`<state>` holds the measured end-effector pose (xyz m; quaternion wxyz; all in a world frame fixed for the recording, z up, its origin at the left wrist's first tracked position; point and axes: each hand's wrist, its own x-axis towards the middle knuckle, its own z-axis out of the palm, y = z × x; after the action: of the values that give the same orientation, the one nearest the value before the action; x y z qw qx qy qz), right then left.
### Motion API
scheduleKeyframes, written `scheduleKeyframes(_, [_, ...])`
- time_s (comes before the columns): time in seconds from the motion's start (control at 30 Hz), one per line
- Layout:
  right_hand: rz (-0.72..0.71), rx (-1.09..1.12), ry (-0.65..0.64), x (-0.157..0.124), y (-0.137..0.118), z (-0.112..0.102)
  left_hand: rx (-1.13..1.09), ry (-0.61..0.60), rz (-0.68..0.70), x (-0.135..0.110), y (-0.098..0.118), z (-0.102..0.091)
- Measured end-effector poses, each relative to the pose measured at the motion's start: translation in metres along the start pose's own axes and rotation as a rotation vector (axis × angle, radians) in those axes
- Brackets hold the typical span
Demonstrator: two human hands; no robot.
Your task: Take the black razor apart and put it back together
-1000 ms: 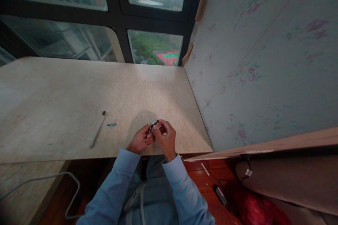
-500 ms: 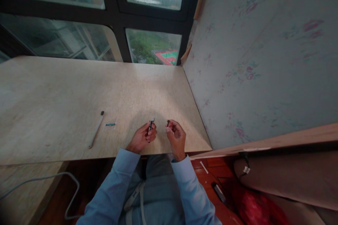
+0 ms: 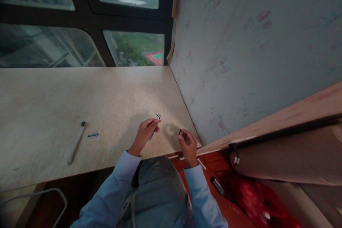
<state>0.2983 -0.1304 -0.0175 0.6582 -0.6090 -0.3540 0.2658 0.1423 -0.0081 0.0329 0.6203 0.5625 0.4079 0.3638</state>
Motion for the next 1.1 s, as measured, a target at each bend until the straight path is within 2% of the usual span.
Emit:
scheduleKeyframes(0.13, [0.007,0.024,-0.012,-0.001,0.000,0.002,0.353,0.033,0.157,0.020,-0.002,0.036])
scheduleKeyframes(0.23, [-0.021,0.036,-0.030,-0.001,-0.002,0.004,0.479,0.037,0.123,0.031,-0.010,0.056])
scheduleKeyframes(0.33, [-0.043,0.033,-0.042,-0.001,-0.004,0.003,0.589,0.076,0.094,0.039,-0.017,0.069])
scheduleKeyframes(0.47, [-0.055,-0.019,-0.043,0.000,-0.004,0.004,0.699,0.067,0.093,0.044,-0.018,0.075])
scheduleKeyframes(0.67, [-0.093,-0.121,-0.032,-0.001,-0.007,0.010,1.038,0.051,-0.006,0.045,-0.004,0.071])
scheduleKeyframes(0.87, [-0.101,-0.147,-0.040,-0.002,-0.006,0.011,1.043,0.044,0.004,0.044,-0.004,0.054])
scheduleKeyframes(0.97, [-0.090,-0.153,-0.056,-0.001,-0.003,0.010,0.904,0.001,0.098,0.037,-0.008,0.040])
scheduleKeyframes(1.1, [-0.021,-0.081,-0.058,-0.004,-0.010,0.012,0.706,-0.112,0.350,0.014,-0.013,0.016])
